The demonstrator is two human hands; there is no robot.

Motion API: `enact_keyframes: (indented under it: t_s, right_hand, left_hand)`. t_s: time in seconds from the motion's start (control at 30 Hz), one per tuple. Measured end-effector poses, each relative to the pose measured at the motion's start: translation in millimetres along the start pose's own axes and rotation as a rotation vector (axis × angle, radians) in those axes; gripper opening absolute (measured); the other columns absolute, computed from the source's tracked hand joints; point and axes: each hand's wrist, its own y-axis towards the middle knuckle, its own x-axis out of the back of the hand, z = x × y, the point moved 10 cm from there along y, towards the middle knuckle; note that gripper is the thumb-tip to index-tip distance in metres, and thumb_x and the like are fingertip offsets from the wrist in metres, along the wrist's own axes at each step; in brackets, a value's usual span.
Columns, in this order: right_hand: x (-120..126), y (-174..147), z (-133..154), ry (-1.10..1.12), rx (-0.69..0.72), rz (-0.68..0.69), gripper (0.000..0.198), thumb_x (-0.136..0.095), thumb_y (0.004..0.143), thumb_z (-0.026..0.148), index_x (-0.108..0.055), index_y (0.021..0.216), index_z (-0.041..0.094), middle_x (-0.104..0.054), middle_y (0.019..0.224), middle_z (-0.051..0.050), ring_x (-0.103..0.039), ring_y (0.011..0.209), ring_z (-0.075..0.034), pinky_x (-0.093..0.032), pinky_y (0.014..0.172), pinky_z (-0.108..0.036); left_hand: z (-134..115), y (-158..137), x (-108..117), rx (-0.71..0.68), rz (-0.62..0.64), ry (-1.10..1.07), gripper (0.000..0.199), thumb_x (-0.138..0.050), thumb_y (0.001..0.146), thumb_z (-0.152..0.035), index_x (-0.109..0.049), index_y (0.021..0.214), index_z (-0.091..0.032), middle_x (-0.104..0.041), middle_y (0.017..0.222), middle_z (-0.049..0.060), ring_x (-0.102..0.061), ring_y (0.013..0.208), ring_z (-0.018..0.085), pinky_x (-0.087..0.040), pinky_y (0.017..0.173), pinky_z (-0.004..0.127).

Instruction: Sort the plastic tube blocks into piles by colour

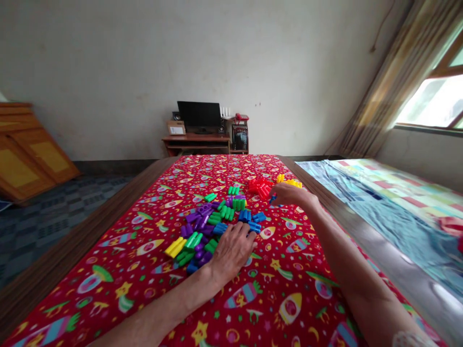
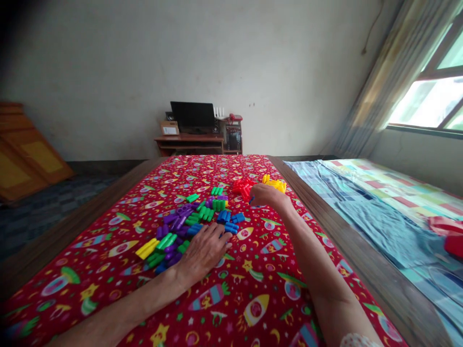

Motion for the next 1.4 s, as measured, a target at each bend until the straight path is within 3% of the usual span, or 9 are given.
enact_keyframes:
  t_s: [0.4,0.53,0.7,0.77,0.93,1.03,1.17,1.3,1.4]
  right_hand:
    - [-31,-73,-84,-0.035,-0.386,-0.016,0.035,-0.057,0.087,0.021,-0.065,0.121,0.019,-0.066,0.120,-0.014,-0.061,0.111,-0.027,-0.049,0.088,-0.033]
    - [-26,-68,-47,0.059,-0.284,-0.160,0.034,-0.048,0.091,0.019,-0.065,0.121,0.017,-0.070,0.107,-0.014,-0.065,0.099,-0.025,-0.050,0.085,-0.035]
    - [-31,-45,66,0.255,0.278,-0.241,0.034,-0.053,0.090,0.019,-0.060,0.123,0.016,-0.065,0.119,-0.013,-0.061,0.108,-0.021,-0.048,0.091,-0.033]
    - [-41,-38,88,0.258,0.345,-0.203,0.034,-0.049,0.089,0.012,-0.060,0.121,0.014,-0.066,0.116,-0.014,-0.062,0.103,-0.019,-0.048,0.088,-0.030]
    - [-49,-35,80,0.321,0.289,-0.228,0.021,-0.048,0.092,0.016,-0.067,0.101,0.014,-0.070,0.093,-0.010,-0.062,0.086,-0.016,-0.046,0.080,-0.027]
    - [-43,-39,54,0.305,0.198,-0.276,0.016,-0.053,0.090,0.020,-0.069,0.094,0.014,-0.070,0.088,-0.010,-0.061,0.082,-0.017,-0.045,0.078,-0.028]
    - [-28,-48,1,0.194,-0.046,-0.304,0.021,-0.049,0.090,0.016,-0.070,0.092,0.013,-0.071,0.087,-0.011,-0.061,0.080,-0.018,-0.043,0.074,-0.027]
    - [-19,-66,-57,0.084,-0.311,-0.305,0.027,-0.046,0.090,0.020,-0.071,0.099,0.015,-0.072,0.091,-0.012,-0.064,0.082,-0.020,-0.041,0.068,-0.026]
    - [-26,-76,-86,0.036,-0.428,-0.277,0.028,-0.050,0.090,0.027,-0.071,0.105,0.017,-0.072,0.095,-0.013,-0.065,0.086,-0.023,-0.041,0.066,-0.027]
  left_hand:
    - [-6,-1,0,-0.027,-0.079,0.084,0.012,-0.049,0.094,-0.021,-0.060,0.095,-0.019,-0.060,0.094,0.006,-0.055,0.092,0.024,-0.043,0.081,0.039]
    - [-21,-3,3,-0.104,-0.116,0.197,0.018,-0.047,0.092,-0.009,-0.062,0.098,-0.016,-0.063,0.099,0.007,-0.056,0.097,0.022,-0.042,0.093,0.039]
    - [-60,-15,4,-0.281,-0.184,0.251,0.026,-0.043,0.092,-0.006,-0.062,0.110,-0.010,-0.064,0.113,0.012,-0.055,0.109,0.024,-0.038,0.101,0.040]
    - [-68,-18,1,-0.299,-0.139,0.207,0.024,-0.045,0.092,-0.007,-0.062,0.108,-0.010,-0.065,0.111,0.012,-0.057,0.107,0.024,-0.042,0.096,0.038]
    - [-63,-16,-4,-0.218,0.022,0.119,0.019,-0.047,0.090,-0.006,-0.062,0.099,-0.012,-0.066,0.096,0.008,-0.061,0.091,0.023,-0.048,0.077,0.035]
    - [-58,-14,3,-0.219,0.013,0.073,0.018,-0.048,0.090,-0.006,-0.062,0.098,-0.013,-0.066,0.094,0.007,-0.060,0.091,0.022,-0.048,0.083,0.036]
    - [-13,-1,29,-0.144,-0.128,-0.083,0.023,-0.042,0.097,-0.021,-0.065,0.094,-0.017,-0.068,0.096,0.006,-0.060,0.095,0.020,-0.043,0.096,0.038]
    - [91,4,46,0.102,-0.268,-0.221,0.041,-0.030,0.099,-0.036,-0.066,0.103,-0.016,-0.069,0.108,0.009,-0.061,0.103,0.021,-0.044,0.099,0.036]
    - [170,-9,28,0.270,-0.247,-0.260,0.056,-0.021,0.096,-0.043,-0.062,0.116,-0.011,-0.063,0.127,0.013,-0.052,0.123,0.023,-0.034,0.112,0.039]
